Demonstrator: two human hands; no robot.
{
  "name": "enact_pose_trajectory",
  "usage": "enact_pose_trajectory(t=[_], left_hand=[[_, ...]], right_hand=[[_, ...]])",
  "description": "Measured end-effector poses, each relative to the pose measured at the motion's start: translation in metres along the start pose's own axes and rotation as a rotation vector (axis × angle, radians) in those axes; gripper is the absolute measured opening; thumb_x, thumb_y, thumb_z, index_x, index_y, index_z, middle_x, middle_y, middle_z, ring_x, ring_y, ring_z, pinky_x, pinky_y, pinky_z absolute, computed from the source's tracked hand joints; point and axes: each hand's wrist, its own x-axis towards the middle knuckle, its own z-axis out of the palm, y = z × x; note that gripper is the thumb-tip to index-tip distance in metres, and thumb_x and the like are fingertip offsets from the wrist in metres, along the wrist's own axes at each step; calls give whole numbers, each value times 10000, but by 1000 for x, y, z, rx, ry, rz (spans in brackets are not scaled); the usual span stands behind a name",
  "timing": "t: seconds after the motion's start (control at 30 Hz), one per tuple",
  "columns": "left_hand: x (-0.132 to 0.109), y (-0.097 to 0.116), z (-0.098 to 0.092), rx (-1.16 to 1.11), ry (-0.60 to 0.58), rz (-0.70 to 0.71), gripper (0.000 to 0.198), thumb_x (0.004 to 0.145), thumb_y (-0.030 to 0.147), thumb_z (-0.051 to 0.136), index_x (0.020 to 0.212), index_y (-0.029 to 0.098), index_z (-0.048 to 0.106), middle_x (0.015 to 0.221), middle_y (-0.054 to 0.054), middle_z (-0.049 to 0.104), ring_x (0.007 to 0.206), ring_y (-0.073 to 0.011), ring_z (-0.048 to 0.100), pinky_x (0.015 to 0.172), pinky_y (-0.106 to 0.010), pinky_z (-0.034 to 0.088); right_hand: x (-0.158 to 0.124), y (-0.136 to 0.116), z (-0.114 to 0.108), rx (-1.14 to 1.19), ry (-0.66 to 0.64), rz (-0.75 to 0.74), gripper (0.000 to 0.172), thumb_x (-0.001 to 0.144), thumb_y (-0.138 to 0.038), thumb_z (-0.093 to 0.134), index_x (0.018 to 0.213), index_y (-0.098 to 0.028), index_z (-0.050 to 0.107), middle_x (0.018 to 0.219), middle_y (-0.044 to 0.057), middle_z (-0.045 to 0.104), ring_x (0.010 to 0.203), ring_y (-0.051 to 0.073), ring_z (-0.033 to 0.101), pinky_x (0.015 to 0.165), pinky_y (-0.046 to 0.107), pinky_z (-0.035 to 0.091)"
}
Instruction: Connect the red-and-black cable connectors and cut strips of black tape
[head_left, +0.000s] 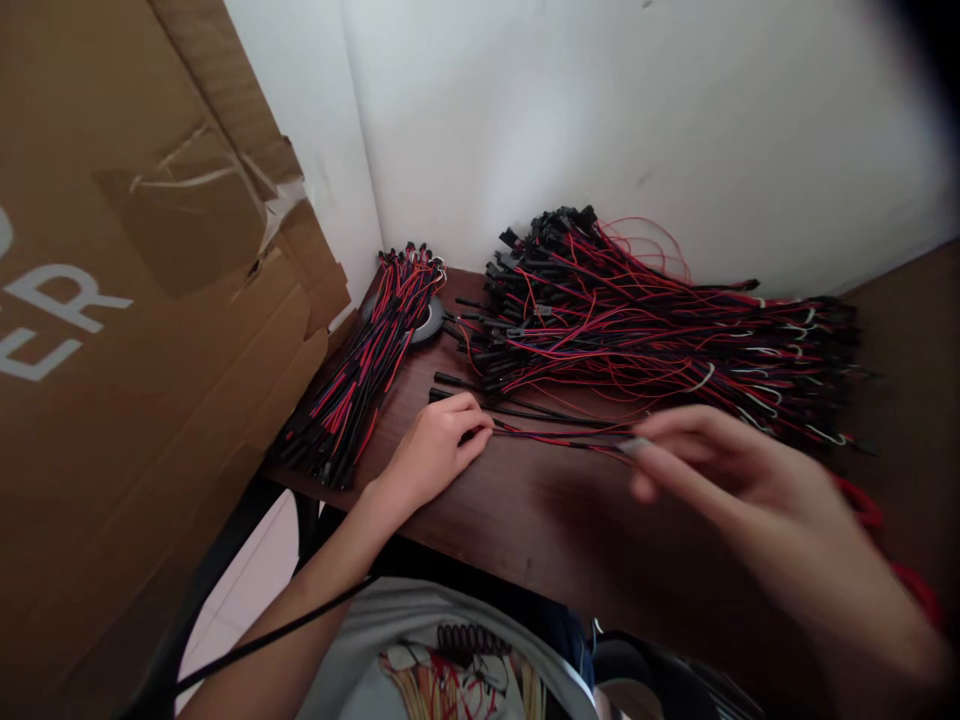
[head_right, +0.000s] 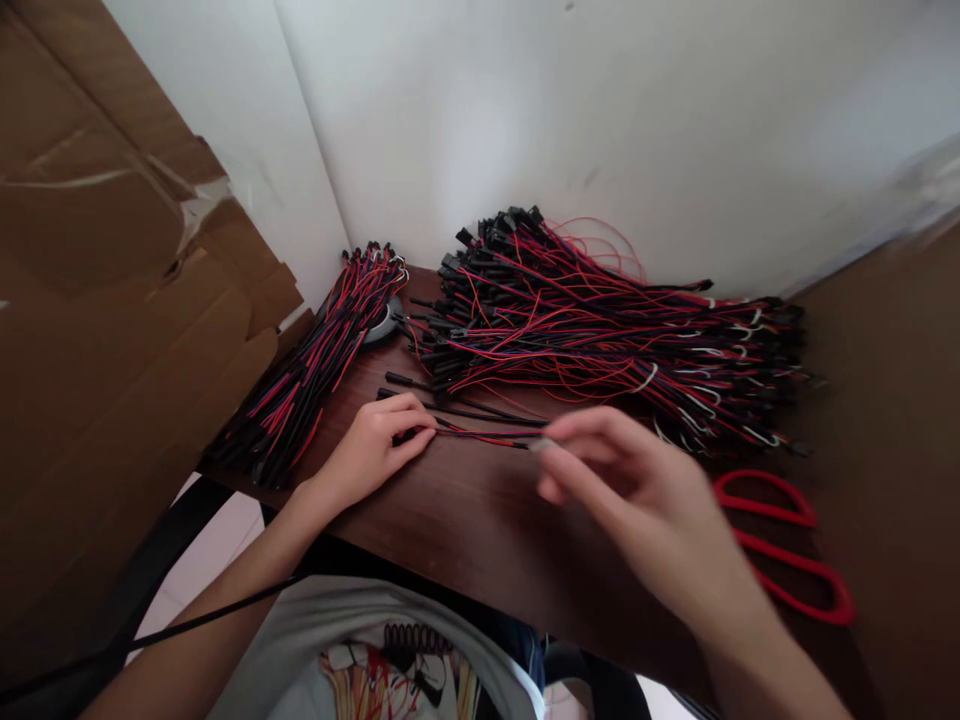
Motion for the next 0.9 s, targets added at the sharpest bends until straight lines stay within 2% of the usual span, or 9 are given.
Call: enact_pose_trajectory(t=[0.03,0.13,0.23,0.37,0.53,0.63,0.73,0.9], left_hand=[[0,0,0,4,2,-3,159,886,120,551,853,129,706,795,-43,627,708,-132,578,666,-240,461],[0,0,0,10,5,-15,139,875,101,573,852,126,708,798,-39,624,714,-135,577,661,-237,446],[0,0,1,3,4,-26,136,870,91,580,846,124,709,807,-41,626,728,-143,585,676,-245,447],[-1,0,1,-30,-9,-43,139,875,91,574,864,118,710,839,-55,640,767,-160,604,707,-261,462],[-2,0,2,-45,-15,-50,140,876,91,568,850,119,703,865,-63,648,801,-168,615,728,-262,473],[-1,0,1,-38,-22,-52,143,882,99,565,855,115,705,845,-61,641,778,-164,609,714,-260,468],[0,1,1,-18,-20,-59,135,879,99,575,852,107,706,821,-55,631,750,-156,595,681,-251,451],[1,1,0,-16,-22,-54,138,894,111,565,878,109,702,845,-54,634,775,-155,593,698,-249,445]], right_hand=[[13,-4,12,110,-116,29,235,823,-448,672,902,-228,648,672,25,709,627,161,675,629,267,563],[44,-7,45,343,-196,87,287,744,-456,729,862,-204,659,735,38,729,691,178,694,709,309,573],[59,1,67,371,-235,59,258,706,-413,757,811,-191,680,808,46,728,755,186,687,752,331,562],[66,14,84,325,-242,-43,215,718,-328,739,875,-186,697,852,45,717,767,180,659,760,348,550],[64,23,94,233,-219,-302,190,774,-226,697,962,-205,702,968,55,688,861,182,632,755,328,531],[61,29,94,270,-120,-275,172,834,-249,662,1000,-216,689,950,45,699,825,166,641,764,318,532],[60,34,92,324,-41,-205,205,823,-258,680,1024,-219,692,896,31,722,804,166,662,767,311,536],[58,32,91,303,-40,-189,118,793,-249,703,903,-211,721,830,16,728,727,158,650,699,292,521]])
